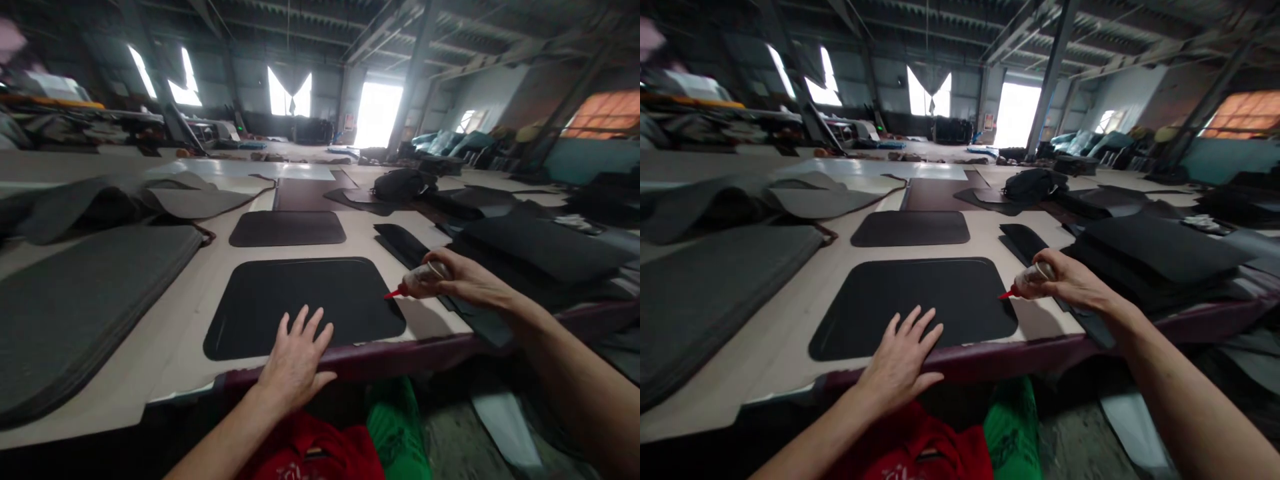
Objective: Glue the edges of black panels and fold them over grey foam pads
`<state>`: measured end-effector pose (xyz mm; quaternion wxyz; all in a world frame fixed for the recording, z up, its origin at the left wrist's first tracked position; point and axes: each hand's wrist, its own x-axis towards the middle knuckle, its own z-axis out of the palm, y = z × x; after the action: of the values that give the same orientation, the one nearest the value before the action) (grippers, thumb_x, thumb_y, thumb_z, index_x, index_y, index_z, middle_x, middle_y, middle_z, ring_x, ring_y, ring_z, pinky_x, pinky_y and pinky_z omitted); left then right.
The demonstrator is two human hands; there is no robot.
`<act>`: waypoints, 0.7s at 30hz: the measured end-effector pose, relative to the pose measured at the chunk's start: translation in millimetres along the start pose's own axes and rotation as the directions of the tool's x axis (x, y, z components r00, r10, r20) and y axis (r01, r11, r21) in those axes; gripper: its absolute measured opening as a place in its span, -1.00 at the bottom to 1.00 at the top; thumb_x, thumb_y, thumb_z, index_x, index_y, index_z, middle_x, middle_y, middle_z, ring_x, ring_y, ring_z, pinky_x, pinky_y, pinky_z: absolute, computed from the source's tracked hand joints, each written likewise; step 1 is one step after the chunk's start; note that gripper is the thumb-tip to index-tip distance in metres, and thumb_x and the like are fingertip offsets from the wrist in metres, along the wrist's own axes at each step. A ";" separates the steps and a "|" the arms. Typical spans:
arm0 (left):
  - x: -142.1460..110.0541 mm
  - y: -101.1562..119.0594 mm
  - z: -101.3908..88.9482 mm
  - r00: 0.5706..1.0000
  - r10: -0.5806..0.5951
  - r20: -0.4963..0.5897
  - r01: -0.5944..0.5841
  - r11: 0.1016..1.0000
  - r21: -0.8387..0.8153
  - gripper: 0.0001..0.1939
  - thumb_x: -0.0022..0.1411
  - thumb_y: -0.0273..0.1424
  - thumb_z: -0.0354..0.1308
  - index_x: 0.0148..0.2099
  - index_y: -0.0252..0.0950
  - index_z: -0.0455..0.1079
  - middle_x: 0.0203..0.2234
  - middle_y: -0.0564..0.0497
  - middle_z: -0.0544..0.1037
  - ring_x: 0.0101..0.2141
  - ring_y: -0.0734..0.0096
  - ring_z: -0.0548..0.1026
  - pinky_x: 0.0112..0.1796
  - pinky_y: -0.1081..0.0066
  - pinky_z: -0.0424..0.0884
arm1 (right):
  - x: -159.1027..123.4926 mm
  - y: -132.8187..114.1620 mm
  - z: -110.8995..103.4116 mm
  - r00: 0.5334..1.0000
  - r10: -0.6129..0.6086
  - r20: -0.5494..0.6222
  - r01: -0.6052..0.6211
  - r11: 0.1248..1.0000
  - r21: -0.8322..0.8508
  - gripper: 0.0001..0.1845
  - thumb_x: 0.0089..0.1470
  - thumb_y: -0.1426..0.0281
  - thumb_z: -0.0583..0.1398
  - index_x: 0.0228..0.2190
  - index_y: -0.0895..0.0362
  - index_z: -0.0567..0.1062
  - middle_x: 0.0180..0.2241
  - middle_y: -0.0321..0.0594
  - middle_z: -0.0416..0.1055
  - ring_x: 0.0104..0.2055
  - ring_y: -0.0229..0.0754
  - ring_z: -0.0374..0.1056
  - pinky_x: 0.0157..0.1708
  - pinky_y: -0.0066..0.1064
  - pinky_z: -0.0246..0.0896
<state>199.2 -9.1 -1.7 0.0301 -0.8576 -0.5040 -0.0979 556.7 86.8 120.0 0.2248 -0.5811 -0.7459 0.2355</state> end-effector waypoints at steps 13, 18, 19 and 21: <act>-1.3 -5.3 -19.6 0.999 0.006 0.042 0.005 0.966 -0.257 -0.27 0.15 -0.09 0.33 0.30 -0.20 0.25 0.18 -0.19 0.36 0.23 -0.03 0.25 0.30 -0.28 -0.05 | -53.9 -17.7 19.9 0.998 0.033 0.062 -0.042 0.989 0.140 -0.46 -0.06 0.03 0.39 -0.14 0.02 0.40 -0.34 -0.26 0.44 -0.33 -0.04 0.38 -0.38 -0.30 0.29; -17.9 -40.2 -39.7 0.966 -0.141 -0.216 0.026 0.886 -0.464 -0.57 0.37 -0.18 0.08 0.19 -0.26 0.35 0.11 -0.15 0.46 0.16 0.12 0.35 0.19 0.07 0.32 | -37.3 -34.9 43.5 0.986 -0.102 0.132 0.077 0.979 0.188 -0.55 0.01 0.10 0.35 -0.14 0.02 0.38 -0.35 -0.30 0.39 -0.34 -0.10 0.35 -0.38 -0.34 0.27; -24.3 -53.0 -43.7 0.940 -0.219 -0.262 0.073 0.879 -0.471 -0.60 0.39 -0.21 0.02 0.16 -0.26 0.37 0.08 -0.13 0.49 0.14 0.14 0.38 0.17 0.10 0.33 | -32.6 -39.0 49.0 0.980 -0.136 0.144 0.107 0.975 0.195 -0.57 0.03 0.12 0.35 -0.14 0.03 0.38 -0.34 -0.30 0.39 -0.33 -0.11 0.34 -0.38 -0.35 0.26; -39.4 -81.3 -48.8 0.882 -0.364 -0.299 0.199 0.863 -0.465 -0.63 0.39 -0.23 -0.04 0.09 -0.27 0.42 0.01 -0.12 0.53 0.08 0.14 0.43 0.16 0.10 0.33 | -22.3 -48.2 60.9 0.964 -0.204 0.171 0.170 0.965 0.198 -0.59 0.05 0.16 0.34 -0.13 0.03 0.38 -0.32 -0.31 0.37 -0.32 -0.12 0.33 -0.37 -0.36 0.25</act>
<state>103.1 -10.5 34.4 -0.0742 -0.7239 -0.5773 -0.3702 487.9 49.3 100.2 0.2260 -0.4598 -0.7910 0.3344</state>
